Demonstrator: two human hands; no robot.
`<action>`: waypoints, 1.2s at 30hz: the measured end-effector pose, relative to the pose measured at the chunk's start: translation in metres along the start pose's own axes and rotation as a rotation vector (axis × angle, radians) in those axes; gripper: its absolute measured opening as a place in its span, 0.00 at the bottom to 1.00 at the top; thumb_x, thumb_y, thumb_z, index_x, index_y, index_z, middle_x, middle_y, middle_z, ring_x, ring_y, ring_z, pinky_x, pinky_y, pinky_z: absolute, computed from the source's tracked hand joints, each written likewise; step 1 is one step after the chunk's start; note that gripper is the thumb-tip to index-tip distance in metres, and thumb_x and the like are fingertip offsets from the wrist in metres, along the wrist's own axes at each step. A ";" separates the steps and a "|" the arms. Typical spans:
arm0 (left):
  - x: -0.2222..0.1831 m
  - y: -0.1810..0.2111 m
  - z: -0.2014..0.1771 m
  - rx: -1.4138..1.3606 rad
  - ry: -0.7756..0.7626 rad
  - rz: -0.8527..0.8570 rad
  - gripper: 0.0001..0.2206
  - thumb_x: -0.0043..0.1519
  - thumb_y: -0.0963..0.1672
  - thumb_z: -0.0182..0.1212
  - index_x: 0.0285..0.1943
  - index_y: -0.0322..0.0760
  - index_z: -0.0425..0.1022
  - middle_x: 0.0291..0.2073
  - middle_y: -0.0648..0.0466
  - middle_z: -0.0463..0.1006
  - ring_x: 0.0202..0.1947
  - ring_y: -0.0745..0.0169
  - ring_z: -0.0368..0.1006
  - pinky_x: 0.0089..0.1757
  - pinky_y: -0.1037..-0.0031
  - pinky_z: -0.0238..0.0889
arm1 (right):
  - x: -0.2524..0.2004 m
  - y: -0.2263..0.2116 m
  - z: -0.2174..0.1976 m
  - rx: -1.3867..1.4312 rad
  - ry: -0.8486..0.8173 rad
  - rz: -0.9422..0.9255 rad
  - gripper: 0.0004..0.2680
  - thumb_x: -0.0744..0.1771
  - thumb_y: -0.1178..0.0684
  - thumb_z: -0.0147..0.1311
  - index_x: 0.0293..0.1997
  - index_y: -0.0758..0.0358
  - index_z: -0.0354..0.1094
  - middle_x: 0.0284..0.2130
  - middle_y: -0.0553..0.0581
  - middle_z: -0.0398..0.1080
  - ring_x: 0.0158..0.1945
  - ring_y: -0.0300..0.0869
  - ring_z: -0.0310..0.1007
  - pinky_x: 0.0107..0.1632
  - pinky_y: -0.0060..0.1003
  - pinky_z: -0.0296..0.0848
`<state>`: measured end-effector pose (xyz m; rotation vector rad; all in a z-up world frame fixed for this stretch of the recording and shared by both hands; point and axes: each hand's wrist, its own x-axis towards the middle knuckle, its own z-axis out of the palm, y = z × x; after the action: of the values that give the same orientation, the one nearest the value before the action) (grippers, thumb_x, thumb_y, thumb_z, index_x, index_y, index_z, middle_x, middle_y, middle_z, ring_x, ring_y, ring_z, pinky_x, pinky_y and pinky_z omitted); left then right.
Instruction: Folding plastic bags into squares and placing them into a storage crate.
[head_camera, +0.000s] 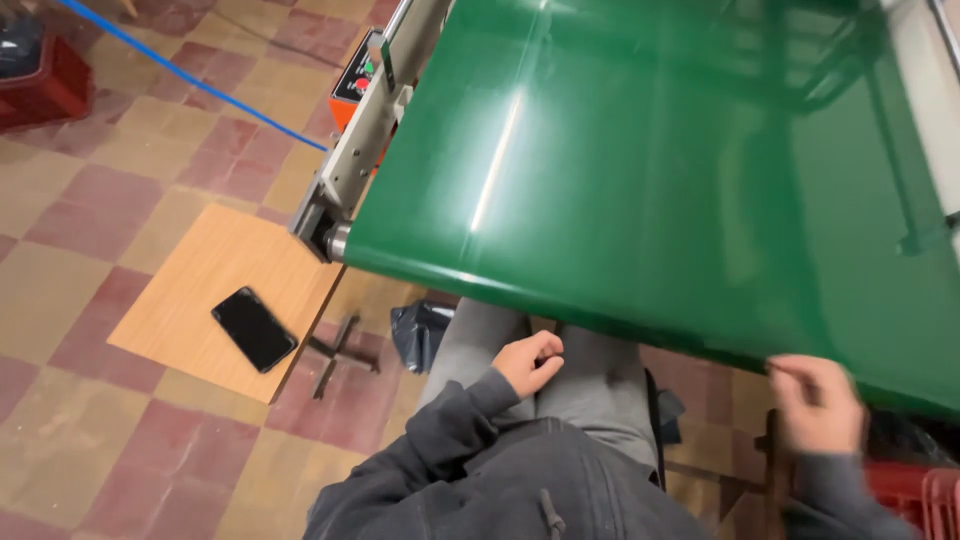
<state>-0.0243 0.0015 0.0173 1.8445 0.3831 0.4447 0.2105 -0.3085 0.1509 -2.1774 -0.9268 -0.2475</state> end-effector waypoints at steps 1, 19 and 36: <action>-0.001 -0.002 -0.002 -0.021 0.006 -0.012 0.09 0.60 0.44 0.62 0.48 0.40 0.74 0.33 0.59 0.78 0.30 0.65 0.73 0.35 0.76 0.67 | -0.001 0.013 0.034 0.211 -0.050 0.127 0.06 0.69 0.66 0.55 0.51 0.68 0.71 0.44 0.57 0.71 0.41 0.39 0.68 0.47 0.31 0.68; 0.011 -0.033 0.004 0.112 -0.012 -0.106 0.12 0.62 0.49 0.63 0.53 0.53 0.73 0.40 0.58 0.83 0.44 0.55 0.80 0.44 0.62 0.75 | -0.056 0.152 0.170 1.049 0.299 0.868 0.04 0.76 0.49 0.47 0.52 0.50 0.55 0.50 0.59 0.66 0.57 0.61 0.74 0.54 0.68 0.74; 0.097 0.023 -0.038 0.797 0.276 0.520 0.26 0.59 0.60 0.61 0.55 0.44 0.74 0.53 0.53 0.75 0.59 0.46 0.68 0.56 0.55 0.60 | -0.072 0.171 0.167 1.204 0.456 0.886 0.05 0.75 0.46 0.48 0.53 0.45 0.55 0.48 0.60 0.67 0.57 0.64 0.74 0.51 0.66 0.78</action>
<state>0.0431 0.0716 0.0611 2.6813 0.2765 1.0162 0.2582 -0.3090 -0.0942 -1.1122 0.2252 0.2151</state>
